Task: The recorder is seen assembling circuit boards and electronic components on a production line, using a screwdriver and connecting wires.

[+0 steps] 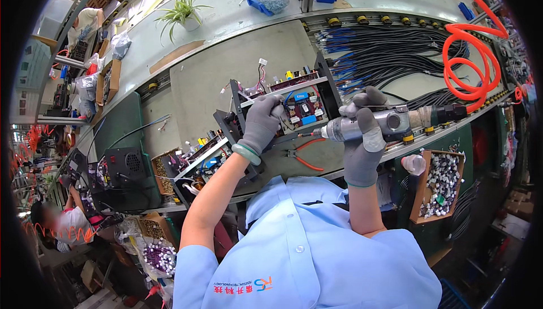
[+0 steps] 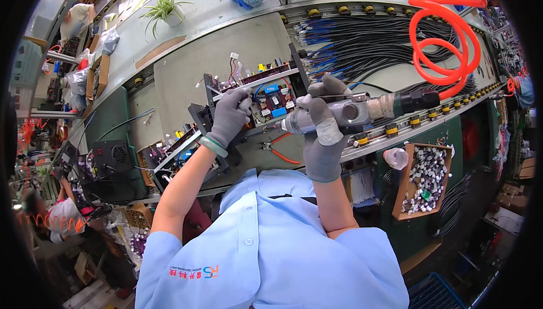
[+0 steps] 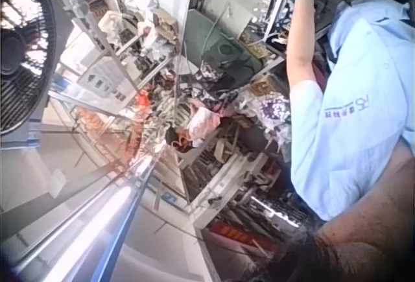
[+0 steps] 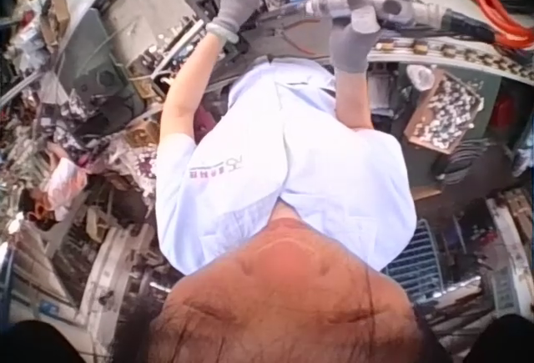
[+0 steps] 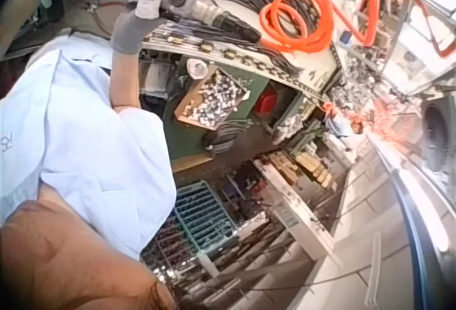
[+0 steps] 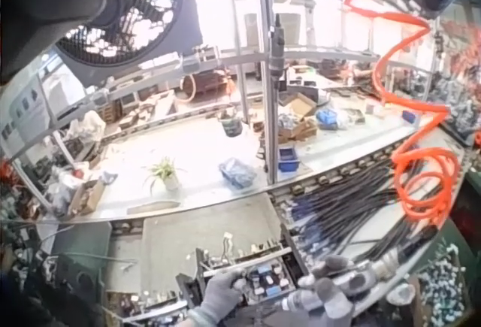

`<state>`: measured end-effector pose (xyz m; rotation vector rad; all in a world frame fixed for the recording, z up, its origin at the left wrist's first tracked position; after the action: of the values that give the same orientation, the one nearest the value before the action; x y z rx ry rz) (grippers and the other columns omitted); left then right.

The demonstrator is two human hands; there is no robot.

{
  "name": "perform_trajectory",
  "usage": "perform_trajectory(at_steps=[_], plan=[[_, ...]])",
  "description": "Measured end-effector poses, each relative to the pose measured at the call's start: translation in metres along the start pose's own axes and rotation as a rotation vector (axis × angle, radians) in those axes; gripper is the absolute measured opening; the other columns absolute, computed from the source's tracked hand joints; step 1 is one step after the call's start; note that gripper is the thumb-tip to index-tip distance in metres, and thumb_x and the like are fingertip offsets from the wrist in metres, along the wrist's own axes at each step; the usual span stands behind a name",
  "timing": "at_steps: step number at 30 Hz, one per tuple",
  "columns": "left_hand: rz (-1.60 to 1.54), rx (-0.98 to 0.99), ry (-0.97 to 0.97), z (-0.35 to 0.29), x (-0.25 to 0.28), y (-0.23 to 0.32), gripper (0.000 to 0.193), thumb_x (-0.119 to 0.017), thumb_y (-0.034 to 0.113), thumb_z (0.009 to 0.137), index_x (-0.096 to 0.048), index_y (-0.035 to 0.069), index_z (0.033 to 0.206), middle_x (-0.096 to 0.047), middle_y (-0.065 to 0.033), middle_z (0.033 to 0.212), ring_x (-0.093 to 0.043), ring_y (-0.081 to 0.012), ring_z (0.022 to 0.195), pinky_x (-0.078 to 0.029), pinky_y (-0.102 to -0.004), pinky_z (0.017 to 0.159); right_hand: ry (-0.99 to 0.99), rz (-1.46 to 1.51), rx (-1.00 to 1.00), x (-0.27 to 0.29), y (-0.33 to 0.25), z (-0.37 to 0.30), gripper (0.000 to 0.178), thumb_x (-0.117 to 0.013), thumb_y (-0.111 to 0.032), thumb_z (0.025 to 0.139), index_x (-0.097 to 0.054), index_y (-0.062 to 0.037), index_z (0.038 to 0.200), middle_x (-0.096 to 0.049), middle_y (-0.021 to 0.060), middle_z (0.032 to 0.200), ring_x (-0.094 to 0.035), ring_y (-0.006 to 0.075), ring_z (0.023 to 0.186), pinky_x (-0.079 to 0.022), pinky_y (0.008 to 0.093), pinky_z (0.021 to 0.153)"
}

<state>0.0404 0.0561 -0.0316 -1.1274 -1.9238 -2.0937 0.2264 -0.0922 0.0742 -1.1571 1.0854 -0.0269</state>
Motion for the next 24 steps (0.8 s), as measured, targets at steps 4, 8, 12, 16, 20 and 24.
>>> perform_trajectory(at_steps=[4, 8, 12, 16, 20, 24], plan=[[0.160, -0.324, -0.155, -0.017, -0.011, 0.008, 0.015, -0.064, 0.019, 0.086, -0.073, 0.012, 0.095, -0.063, -0.0106, 0.089, -0.067, -0.0300, 0.083, -0.055, -0.0404, 0.073, -0.073, -0.102, 0.091, -0.014, -0.001, 0.010, 0.049, -0.074, -0.017, 0.086, -0.053, -0.0062, 0.129, -0.057, 0.0058, 0.109, -0.059, 0.0162, 0.097, -0.051, 0.0336, 0.087], [0.510, -0.240, -0.210, -0.023, -0.020, 0.000, 0.010, -0.065, 0.022, 0.082, -0.071, 0.014, 0.081, -0.064, -0.0061, 0.086, -0.066, -0.0296, 0.080, -0.054, -0.0426, 0.070, -0.118, -0.076, 0.058, -0.020, 0.023, 0.021, 0.042, -0.073, -0.003, 0.085, -0.054, -0.0025, 0.123, -0.061, 0.0048, 0.105, -0.063, 0.0129, 0.086, -0.055, 0.0275, 0.072], [0.382, -0.245, -0.219, -0.024, -0.015, -0.003, 0.007, -0.071, 0.020, 0.079, -0.072, 0.014, 0.083, -0.065, -0.0055, 0.086, -0.065, -0.0287, 0.081, -0.053, -0.0394, 0.072, -0.220, -0.080, -0.043, -0.025, 0.056, 0.018, 0.041, -0.070, -0.001, 0.088, -0.053, -0.0040, 0.125, -0.060, 0.0046, 0.103, -0.060, 0.0087, 0.075, -0.053, 0.0246, 0.061], [0.366, -0.215, -0.223, -0.025, -0.015, -0.005, 0.006, -0.070, 0.018, 0.080, -0.071, 0.012, 0.081, -0.064, -0.0061, 0.086, -0.064, -0.0293, 0.080, -0.053, -0.0395, 0.071, -0.237, -0.175, -0.030, -0.017, 0.073, 0.017, 0.037, -0.071, -0.002, 0.088, -0.056, -0.0039, 0.122, -0.061, 0.0049, 0.102, -0.062, 0.0135, 0.084, -0.056, 0.0289, 0.069], [0.347, -0.254, -0.274, -0.025, -0.015, -0.001, 0.008, -0.067, 0.019, 0.082, -0.068, 0.011, 0.082, -0.062, -0.0065, 0.087, -0.064, -0.0289, 0.082, -0.053, -0.0408, 0.072, -0.247, -0.182, -0.051, -0.019, 0.077, 0.016, 0.039, -0.071, -0.002, 0.087, -0.056, -0.0038, 0.123, -0.061, 0.0049, 0.102, -0.062, 0.0137, 0.083, -0.056, 0.0288, 0.069], [0.310, -0.280, -0.369, -0.023, -0.017, -0.001, 0.010, -0.064, 0.021, 0.084, -0.068, 0.012, 0.086, -0.061, -0.0069, 0.091, -0.065, -0.0284, 0.087, -0.052, -0.0417, 0.076, -0.275, -0.238, -0.045, -0.023, 0.080, 0.019, 0.039, -0.072, -0.002, 0.087, -0.055, -0.0045, 0.122, -0.061, 0.0040, 0.103, -0.061, 0.0107, 0.082, -0.055, 0.0257, 0.068]])
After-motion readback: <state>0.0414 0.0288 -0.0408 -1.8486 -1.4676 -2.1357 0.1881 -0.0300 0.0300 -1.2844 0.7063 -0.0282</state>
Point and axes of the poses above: each hand's wrist, its own z-axis towards the middle knuckle, its own x-axis out of the back of the hand, y = z × x, the point moved 10 cm from there along z, towards the middle knuckle
